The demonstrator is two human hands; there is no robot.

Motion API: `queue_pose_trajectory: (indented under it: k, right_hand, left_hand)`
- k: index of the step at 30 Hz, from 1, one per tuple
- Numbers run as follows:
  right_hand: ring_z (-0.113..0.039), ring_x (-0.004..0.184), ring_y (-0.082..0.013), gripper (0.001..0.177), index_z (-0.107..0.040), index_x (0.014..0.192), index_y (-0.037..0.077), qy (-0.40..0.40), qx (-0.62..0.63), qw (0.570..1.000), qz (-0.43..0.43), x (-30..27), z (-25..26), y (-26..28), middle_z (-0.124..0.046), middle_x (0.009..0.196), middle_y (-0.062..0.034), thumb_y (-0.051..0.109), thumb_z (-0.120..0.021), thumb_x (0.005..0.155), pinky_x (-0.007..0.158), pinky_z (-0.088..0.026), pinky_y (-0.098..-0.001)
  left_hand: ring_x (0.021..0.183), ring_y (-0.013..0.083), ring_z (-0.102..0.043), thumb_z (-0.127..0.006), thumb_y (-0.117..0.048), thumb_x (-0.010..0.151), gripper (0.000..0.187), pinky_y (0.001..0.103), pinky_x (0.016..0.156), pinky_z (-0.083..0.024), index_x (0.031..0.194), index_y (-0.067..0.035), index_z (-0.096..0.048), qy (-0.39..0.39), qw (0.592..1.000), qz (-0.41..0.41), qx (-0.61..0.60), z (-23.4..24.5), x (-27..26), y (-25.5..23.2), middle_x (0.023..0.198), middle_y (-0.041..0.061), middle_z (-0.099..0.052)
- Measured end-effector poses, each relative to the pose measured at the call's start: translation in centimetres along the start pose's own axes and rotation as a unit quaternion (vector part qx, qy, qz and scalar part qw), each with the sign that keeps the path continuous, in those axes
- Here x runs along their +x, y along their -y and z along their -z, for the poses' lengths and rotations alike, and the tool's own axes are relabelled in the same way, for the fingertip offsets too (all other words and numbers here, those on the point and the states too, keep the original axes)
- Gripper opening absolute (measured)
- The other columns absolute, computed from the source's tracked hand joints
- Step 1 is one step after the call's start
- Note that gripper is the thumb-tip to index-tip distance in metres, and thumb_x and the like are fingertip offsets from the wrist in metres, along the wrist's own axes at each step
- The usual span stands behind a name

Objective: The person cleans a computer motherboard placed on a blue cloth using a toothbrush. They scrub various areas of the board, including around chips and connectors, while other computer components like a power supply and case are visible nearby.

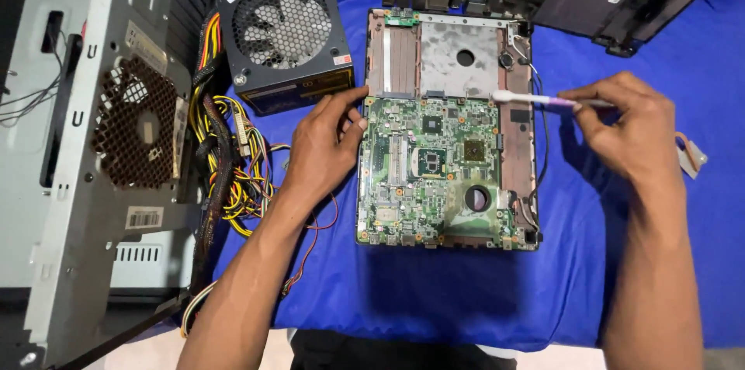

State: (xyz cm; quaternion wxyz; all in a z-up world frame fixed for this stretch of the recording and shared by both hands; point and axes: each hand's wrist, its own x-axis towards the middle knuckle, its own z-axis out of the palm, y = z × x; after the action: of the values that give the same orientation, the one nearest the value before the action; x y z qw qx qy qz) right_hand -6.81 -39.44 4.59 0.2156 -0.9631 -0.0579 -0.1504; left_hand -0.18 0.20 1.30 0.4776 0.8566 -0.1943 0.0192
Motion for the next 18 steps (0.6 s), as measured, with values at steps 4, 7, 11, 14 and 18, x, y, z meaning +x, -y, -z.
queue_pose_trajectory:
  k: [4,7,11,14,18]
  right_hand:
    - [-0.061,0.083,-0.017,0.027,-0.081,0.11,0.01,0.053,0.034,0.997,-0.034,0.2,0.0,0.5,-0.07,0.099,-0.0047,-0.004,-0.068,0.091,0.078,-0.048,-0.0299]
    - [-0.06,0.086,-0.0199,0.034,-0.081,0.119,0.01,0.002,0.016,1.0,-0.002,0.0,-0.3,0.7,-0.067,0.101,-0.0078,-0.006,-0.065,0.094,0.08,-0.047,-0.0321]
    - [-0.061,0.082,-0.0188,0.033,-0.081,0.115,0.009,0.037,0.027,0.999,-0.02,0.0,0.0,0.3,-0.067,0.1,-0.0073,-0.007,-0.065,0.09,0.082,-0.049,-0.0301]
    - [-0.058,0.08,-0.0175,0.033,-0.081,0.113,0.012,0.048,0.025,0.998,-0.026,0.1,0.2,0.7,-0.066,0.097,-0.0048,-0.003,-0.066,0.089,0.078,-0.046,-0.0305]
    - [-0.059,0.083,-0.02,0.026,-0.08,0.112,0.01,0.057,0.072,0.995,0.045,0.5,-1.1,3.1,-0.067,0.093,-0.0062,-0.001,-0.068,0.092,0.079,-0.045,-0.032]
  left_hand:
    - [0.079,0.0178,-0.06,-0.065,-0.004,0.095,0.043,0.035,0.072,-0.051,0.137,-0.011,-0.062,-0.001,1.0,-0.006,0.001,0.1,0.1,-0.1,0.095,0.003,-0.064]
    - [0.079,0.0176,-0.06,-0.065,-0.005,0.095,0.043,0.034,0.073,-0.05,0.138,-0.013,-0.062,0.005,1.0,0.005,0.0,0.0,-0.1,0.0,0.097,0.002,-0.065]
    - [0.078,0.0176,-0.06,-0.065,-0.004,0.095,0.043,0.034,0.073,-0.05,0.137,-0.012,-0.062,-0.003,1.0,-0.009,-0.001,0.0,0.0,0.1,0.095,0.002,-0.064]
    - [0.078,0.0176,-0.06,-0.064,-0.004,0.094,0.043,0.034,0.073,-0.05,0.136,-0.012,-0.062,-0.002,1.0,-0.005,-0.002,0.0,0.0,-0.1,0.095,0.002,-0.064]
    - [0.078,0.0179,-0.06,-0.064,-0.004,0.094,0.043,0.034,0.075,-0.05,0.135,-0.012,-0.063,-0.006,1.0,-0.008,-0.006,-0.1,0.0,0.0,0.094,0.002,-0.064]
